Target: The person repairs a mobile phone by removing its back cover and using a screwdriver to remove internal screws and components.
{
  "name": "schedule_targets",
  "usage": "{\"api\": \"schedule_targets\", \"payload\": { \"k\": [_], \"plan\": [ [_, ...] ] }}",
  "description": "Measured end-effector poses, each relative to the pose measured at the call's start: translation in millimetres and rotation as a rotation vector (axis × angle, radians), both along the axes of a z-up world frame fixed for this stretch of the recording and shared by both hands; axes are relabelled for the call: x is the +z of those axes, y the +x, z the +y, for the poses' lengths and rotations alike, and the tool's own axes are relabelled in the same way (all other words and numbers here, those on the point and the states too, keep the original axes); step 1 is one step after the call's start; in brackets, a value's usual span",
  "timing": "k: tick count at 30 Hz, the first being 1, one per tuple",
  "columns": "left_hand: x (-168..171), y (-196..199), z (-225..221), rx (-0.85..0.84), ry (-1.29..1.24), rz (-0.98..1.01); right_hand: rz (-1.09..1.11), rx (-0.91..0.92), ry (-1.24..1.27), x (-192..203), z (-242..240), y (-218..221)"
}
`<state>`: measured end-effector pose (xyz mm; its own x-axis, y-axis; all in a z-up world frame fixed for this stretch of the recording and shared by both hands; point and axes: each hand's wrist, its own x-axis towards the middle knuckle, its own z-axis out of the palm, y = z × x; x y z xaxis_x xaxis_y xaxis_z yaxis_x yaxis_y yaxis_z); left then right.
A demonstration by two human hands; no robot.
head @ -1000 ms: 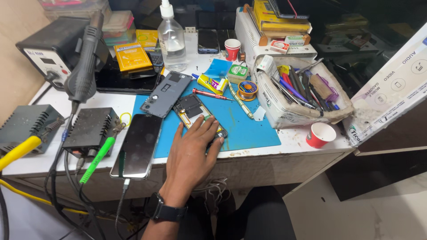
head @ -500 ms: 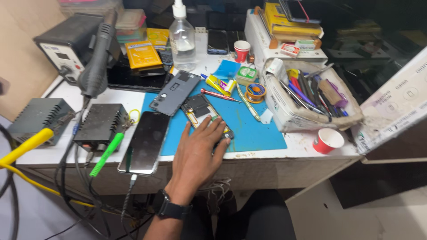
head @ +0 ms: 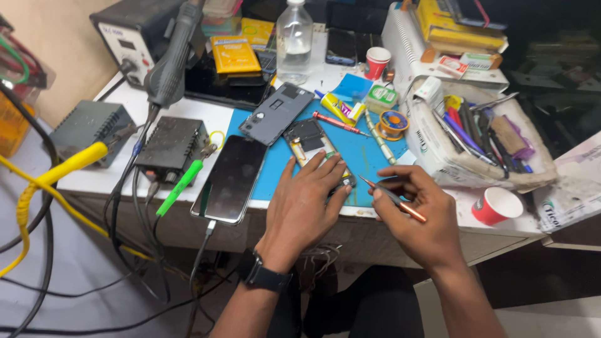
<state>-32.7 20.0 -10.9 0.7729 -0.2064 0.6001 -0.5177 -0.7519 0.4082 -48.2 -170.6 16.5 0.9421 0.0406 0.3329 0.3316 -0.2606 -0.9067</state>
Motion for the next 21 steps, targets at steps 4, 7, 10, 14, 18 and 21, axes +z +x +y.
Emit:
{"api": "schedule_targets", "payload": {
  "k": [4, 7, 10, 14, 18, 21],
  "plan": [
    [-3.2, -0.4, 0.8, -0.008, 0.001, -0.011, 0.037, -0.087, -0.095, -15.1, 4.5, 13.5],
    [-2.7, 0.0, 1.1, -0.004, 0.001, -0.007, -0.018, -0.076, -0.085, -23.2, 2.8, 18.7],
    [-2.6, -1.0, 0.8, 0.000, 0.004, 0.001, -0.034, -0.101, -0.103, -26.6, 2.9, 17.7],
    [-3.7, -0.8, 1.0, 0.008, 0.010, 0.010, -0.039, -0.122, -0.122, -27.4, 2.9, 16.9],
    [-4.1, 0.6, 0.8, 0.011, 0.014, 0.015, -0.071, -0.135, -0.116, -31.1, 3.1, 15.9],
    [-3.1, 0.4, -0.3, 0.010, 0.012, 0.017, -0.087, -0.131, -0.106, -32.0, 1.5, 14.4]
  ]
}}
